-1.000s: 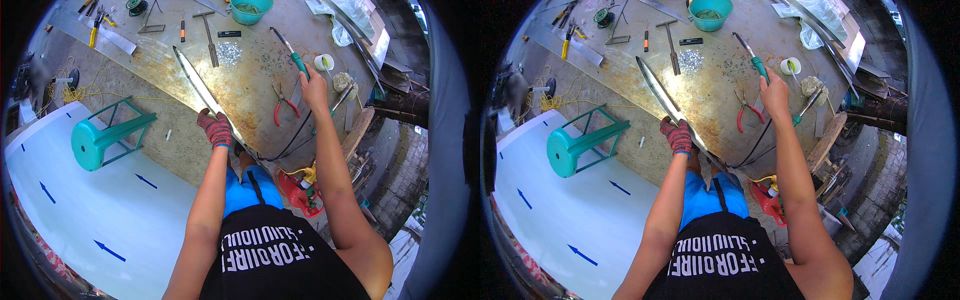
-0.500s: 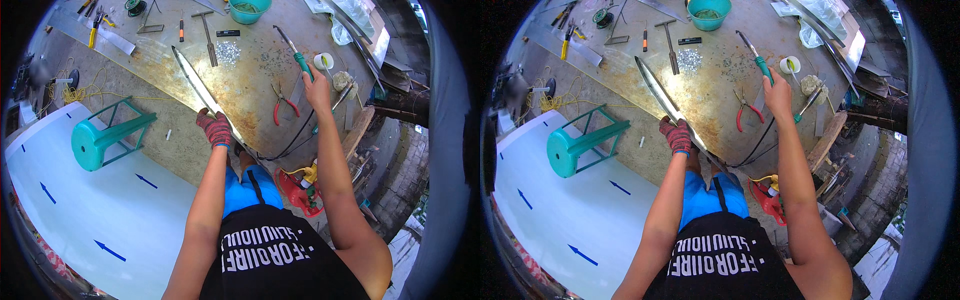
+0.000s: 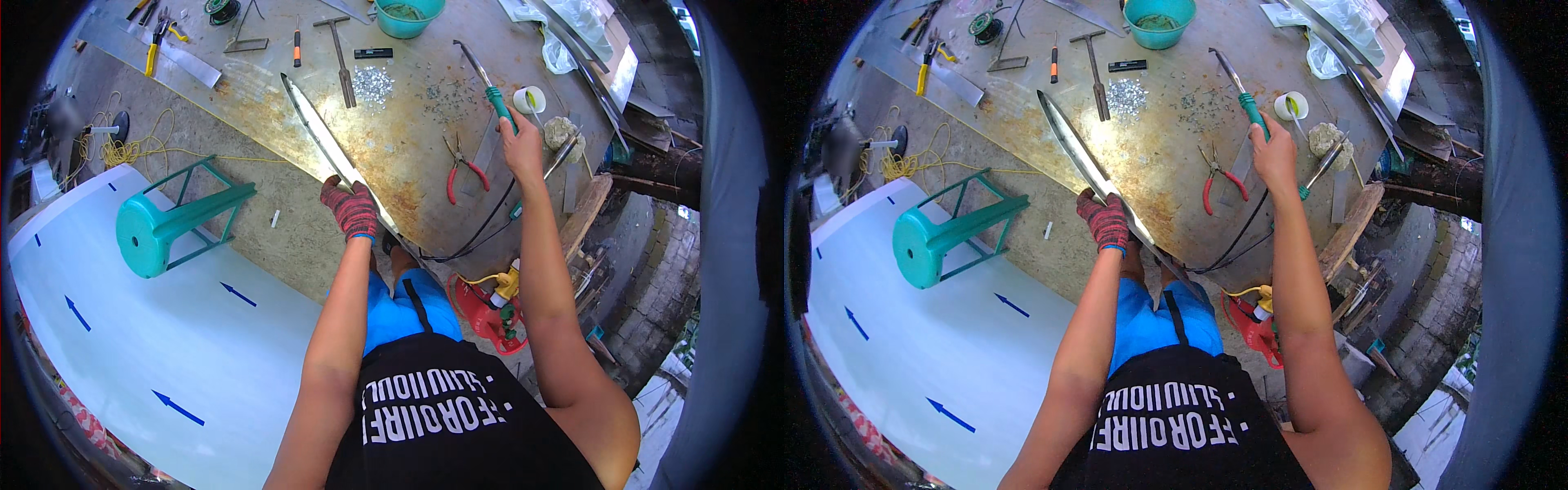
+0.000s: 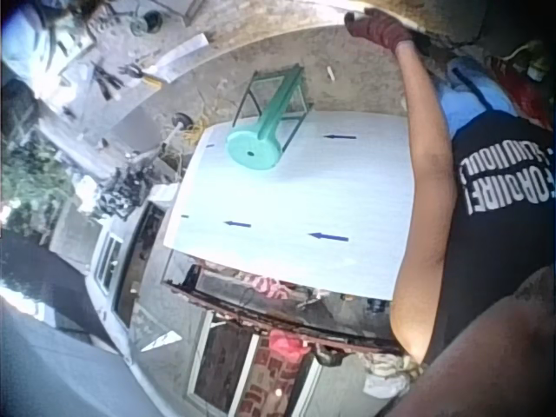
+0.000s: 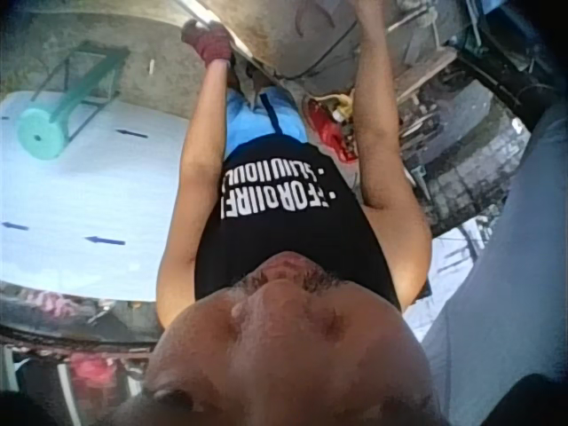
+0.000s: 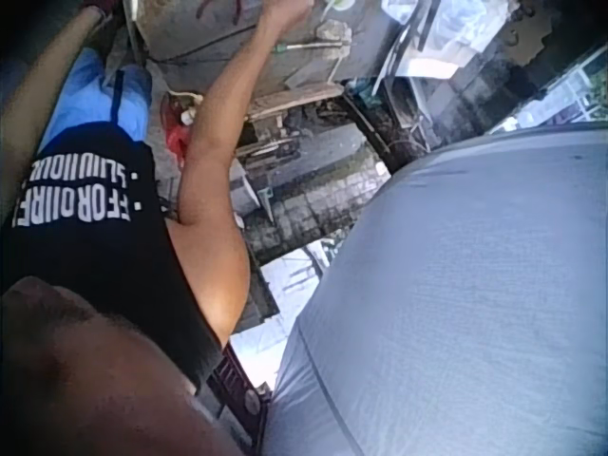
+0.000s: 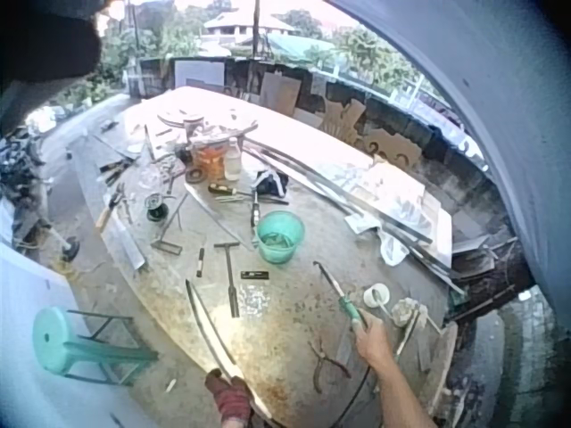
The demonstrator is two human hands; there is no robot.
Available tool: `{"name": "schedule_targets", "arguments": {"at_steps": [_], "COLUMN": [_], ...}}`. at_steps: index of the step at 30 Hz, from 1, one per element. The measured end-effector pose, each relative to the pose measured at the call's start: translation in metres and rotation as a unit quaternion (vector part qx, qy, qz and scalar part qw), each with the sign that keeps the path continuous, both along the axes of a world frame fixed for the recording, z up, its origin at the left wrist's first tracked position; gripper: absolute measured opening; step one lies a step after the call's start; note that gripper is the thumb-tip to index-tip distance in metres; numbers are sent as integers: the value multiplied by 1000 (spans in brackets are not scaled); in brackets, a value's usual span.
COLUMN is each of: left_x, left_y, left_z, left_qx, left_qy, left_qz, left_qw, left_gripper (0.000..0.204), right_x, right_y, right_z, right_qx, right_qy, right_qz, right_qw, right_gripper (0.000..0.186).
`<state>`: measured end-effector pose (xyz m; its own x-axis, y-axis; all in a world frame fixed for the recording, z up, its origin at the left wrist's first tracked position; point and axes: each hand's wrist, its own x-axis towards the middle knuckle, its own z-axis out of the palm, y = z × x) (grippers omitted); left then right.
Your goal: The user is soldering together components of a metal sign frame using a soldering iron and solder wire on a workbench.
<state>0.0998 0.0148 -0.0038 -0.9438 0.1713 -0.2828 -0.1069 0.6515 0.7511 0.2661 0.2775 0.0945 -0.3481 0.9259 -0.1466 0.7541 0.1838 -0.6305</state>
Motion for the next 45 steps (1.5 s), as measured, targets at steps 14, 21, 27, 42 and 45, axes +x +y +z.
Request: {"name": "schedule_targets", "arguments": {"at_steps": [14,21,27,42,45], "left_x": [1,2,1,0,0], "left_y": [1,0,-3,-1,-2], "left_z": [-1,-4,-13,-5,-9], "left_qx": [10,17,11,33,7], "left_qy": [1,-6,13,-32,-8], "left_qz": [-3,-8,-13,-2,-11], "left_qw": [1000,1000,1000,999,1000], "left_gripper": [53,52,51,53,53], "right_x": [25,43,57,72,73], "right_y": [-8,-16,-21,-39,-41], "right_z": [26,42,48,51,51], "right_qx": [-327,-420,-496,-556,-568], "right_qy": [288,396,498,573,578], "right_qz": [-156,-150,-135,-68,-62], "right_qw": [886,803,698,598,583], "right_gripper": [37,42,44,41,41]}}
